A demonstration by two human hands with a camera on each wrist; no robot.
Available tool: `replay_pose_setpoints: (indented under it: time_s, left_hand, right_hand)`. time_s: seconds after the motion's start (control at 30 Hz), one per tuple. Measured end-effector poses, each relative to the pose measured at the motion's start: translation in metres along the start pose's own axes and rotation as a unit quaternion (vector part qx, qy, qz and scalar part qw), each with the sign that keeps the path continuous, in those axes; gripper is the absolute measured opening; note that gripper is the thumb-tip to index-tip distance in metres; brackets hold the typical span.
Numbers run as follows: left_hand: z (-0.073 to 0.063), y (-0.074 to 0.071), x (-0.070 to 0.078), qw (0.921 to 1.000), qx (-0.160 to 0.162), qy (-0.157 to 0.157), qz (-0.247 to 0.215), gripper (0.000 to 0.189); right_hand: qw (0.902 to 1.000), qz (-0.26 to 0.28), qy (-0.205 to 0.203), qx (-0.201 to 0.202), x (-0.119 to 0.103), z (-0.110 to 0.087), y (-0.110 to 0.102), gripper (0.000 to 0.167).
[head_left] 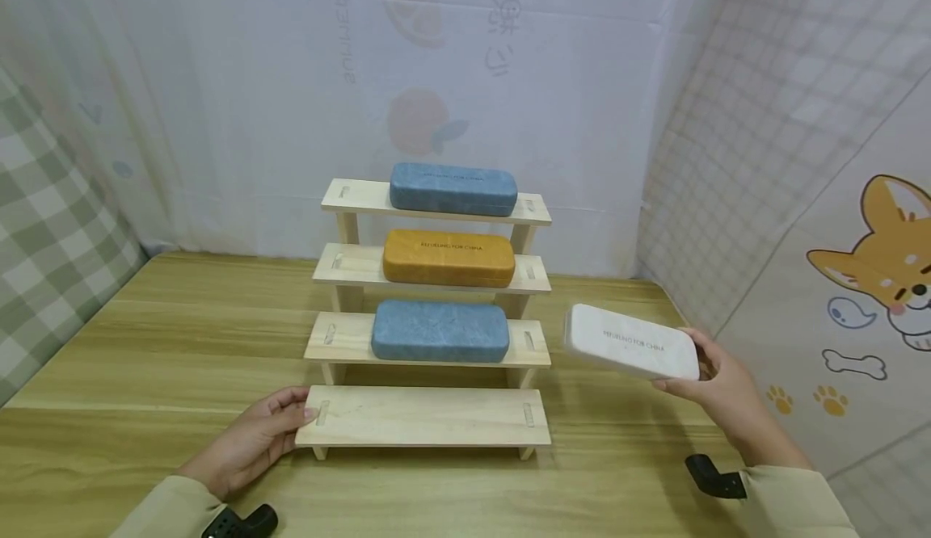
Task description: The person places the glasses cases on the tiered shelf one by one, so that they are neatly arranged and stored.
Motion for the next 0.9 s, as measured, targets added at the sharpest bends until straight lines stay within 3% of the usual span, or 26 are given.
replay_pose_setpoints:
  time_s: [0.33,0.57,0.73,0.9]
  left_hand:
    - [0.000,-0.001,-0.001,1.0000,0.004,-0.006,-0.004,0.063]
    - [0.001,0.000,-0.001,1.0000,0.004,-0.005,0.002,0.067]
    - [0.000,-0.001,-0.001,1.0000,0.005,-0.008,0.001,0.070]
    - [0.001,-0.001,-0.002,1.0000,0.008,-0.006,-0.001,0.070]
  right_hand:
    - [0.9985,0.040,-0.034,0.018,-0.025,-0.015,0.009,0.078]
    - [0.9969,0.066,-0.040,0.012,-0.032,-0.023,0.025,0.086]
    - [0.9955,0.089,-0.032,0.003,-0.037,-0.029,0.040,0.089]
    - [0.9959,0.089,0.003,-0.015,-0.040,-0.036,0.060,0.094]
Point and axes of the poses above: each hand's wrist, its own z-axis towards the middle knuckle, its own y-axis out of the palm, x = y × z, the point moved 8 cm from there along z, towards the middle knuckle, and after that the axes turned 15 degrees about -y, right-handed, at the moved point
